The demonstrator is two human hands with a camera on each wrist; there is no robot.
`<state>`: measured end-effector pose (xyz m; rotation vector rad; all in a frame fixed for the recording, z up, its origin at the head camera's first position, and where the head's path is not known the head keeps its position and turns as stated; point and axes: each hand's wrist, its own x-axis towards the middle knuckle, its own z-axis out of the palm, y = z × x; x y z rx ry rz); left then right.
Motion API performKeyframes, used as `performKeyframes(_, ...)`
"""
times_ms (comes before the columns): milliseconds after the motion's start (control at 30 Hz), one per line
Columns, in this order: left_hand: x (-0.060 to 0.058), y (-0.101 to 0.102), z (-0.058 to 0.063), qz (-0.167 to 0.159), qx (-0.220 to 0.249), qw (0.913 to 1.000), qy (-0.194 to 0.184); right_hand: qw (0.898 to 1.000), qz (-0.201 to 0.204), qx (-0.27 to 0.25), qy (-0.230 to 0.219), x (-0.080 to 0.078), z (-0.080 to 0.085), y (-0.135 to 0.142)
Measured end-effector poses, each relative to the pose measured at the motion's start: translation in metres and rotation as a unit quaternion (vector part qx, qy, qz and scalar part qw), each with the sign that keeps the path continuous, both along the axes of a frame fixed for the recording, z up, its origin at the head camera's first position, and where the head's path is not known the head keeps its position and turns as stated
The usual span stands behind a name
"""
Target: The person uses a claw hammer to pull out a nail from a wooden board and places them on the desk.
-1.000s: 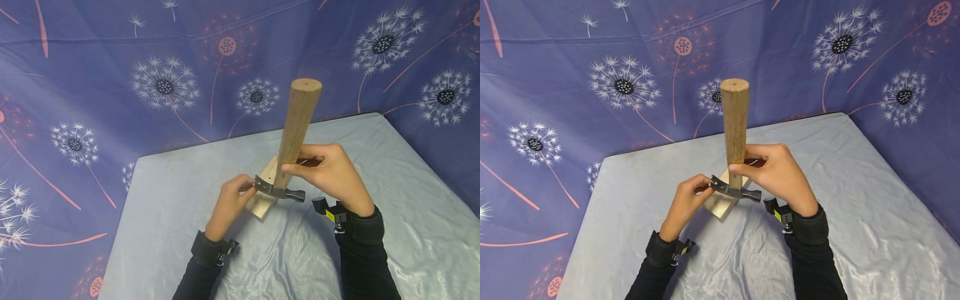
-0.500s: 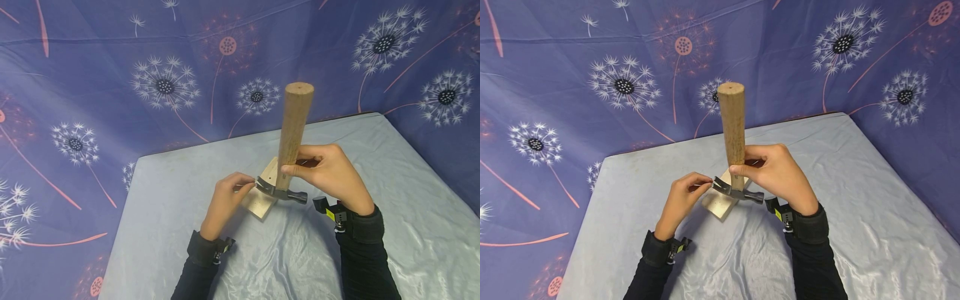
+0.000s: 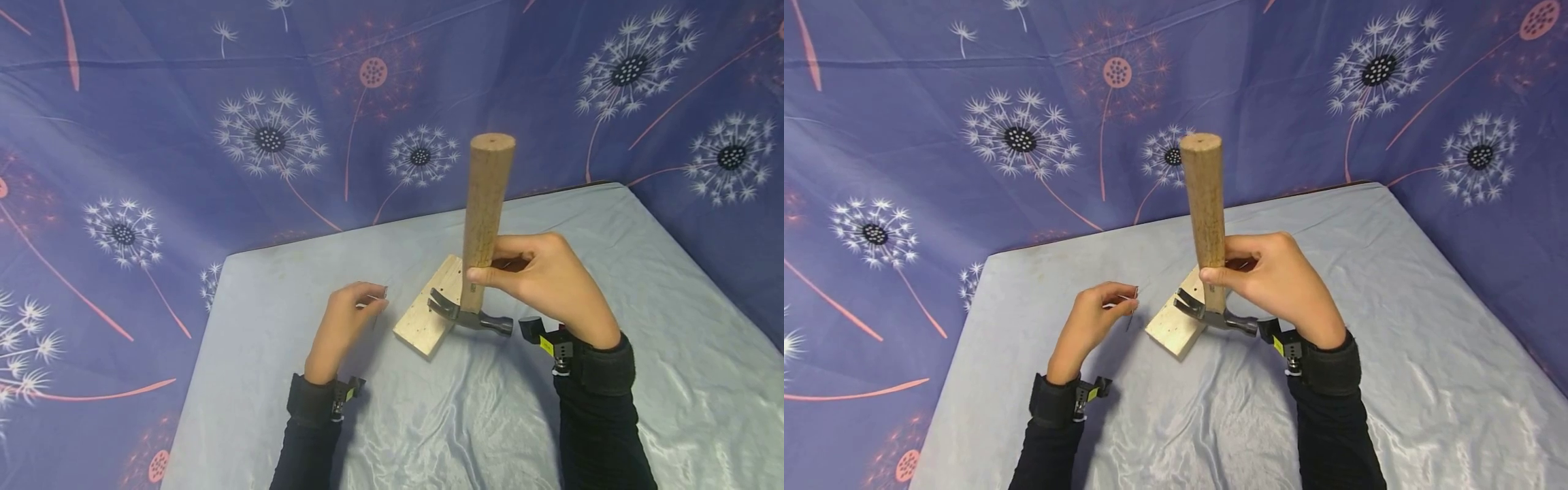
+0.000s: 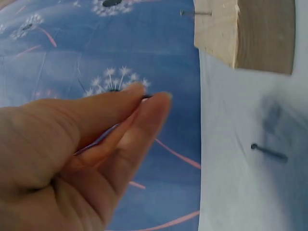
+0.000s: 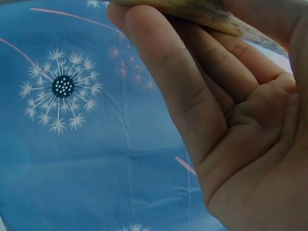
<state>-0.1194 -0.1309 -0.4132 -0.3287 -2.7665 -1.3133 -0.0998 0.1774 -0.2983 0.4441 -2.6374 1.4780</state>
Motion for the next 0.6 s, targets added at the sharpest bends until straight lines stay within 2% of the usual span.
performKeyframes(167,-0.001,-0.007,-0.003,0.022,-0.069,0.9963,-0.047,1.000,0.004,0.007,-0.008,0.000,0.000,0.000)
performKeyframes(267,-0.002,-0.008,-0.006,0.031,-0.092,0.9929,-0.069,1.000,0.009,0.010,-0.012,-0.001,0.000,0.001)
performKeyframes(500,-0.002,-0.012,-0.016,0.030,-0.155,0.9824,-0.099,0.999,0.015,0.025,-0.019,-0.002,-0.001,0.003)
performKeyframes(600,-0.002,-0.013,-0.020,0.041,-0.165,0.9797,-0.107,0.999,0.017,0.034,-0.029,-0.003,-0.002,0.005)
